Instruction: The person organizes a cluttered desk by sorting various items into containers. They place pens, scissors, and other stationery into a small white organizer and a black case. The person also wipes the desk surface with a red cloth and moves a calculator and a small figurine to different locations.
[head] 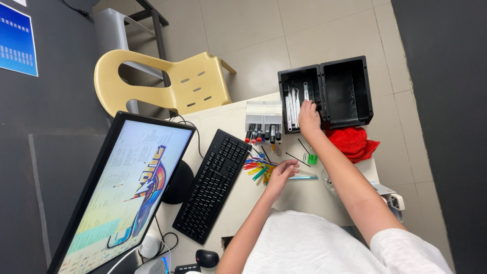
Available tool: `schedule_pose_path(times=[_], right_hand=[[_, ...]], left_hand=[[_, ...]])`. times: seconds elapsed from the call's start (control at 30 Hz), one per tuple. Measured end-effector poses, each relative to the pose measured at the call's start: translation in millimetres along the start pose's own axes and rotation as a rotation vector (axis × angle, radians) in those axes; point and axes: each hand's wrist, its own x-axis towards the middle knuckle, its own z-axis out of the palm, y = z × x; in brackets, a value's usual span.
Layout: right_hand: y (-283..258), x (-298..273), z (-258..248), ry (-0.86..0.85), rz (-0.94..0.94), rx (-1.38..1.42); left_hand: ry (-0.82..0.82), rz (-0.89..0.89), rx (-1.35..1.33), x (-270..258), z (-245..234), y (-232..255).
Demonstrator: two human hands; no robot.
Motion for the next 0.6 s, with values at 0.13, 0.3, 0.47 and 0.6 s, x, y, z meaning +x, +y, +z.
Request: schedule_pose_path(times=[0.13,0.3,0.47,0.6], right_hand=[[4.2,-5.6,-20.7,0.011,-0.017,0.100],[2.3,-18.6,-31.9,0.074,0.062,0.258],[-5.8,-71.6,-101.6,-0.113,0.127,0.423],[-28.3,-129.1,-83.2,-0.360,-0.070,0.397]], left_hand=[[0.029,0.010,-0.001,-1.7,-9.3,-3.2],[0.133,0.088,-0.034,10.4,-42.4,-35.9],[0.317,0.227,0.164,15.8,-81.5,-67.2],[0.500,0.290,0.674,2.7,-92.0,-69.2]])
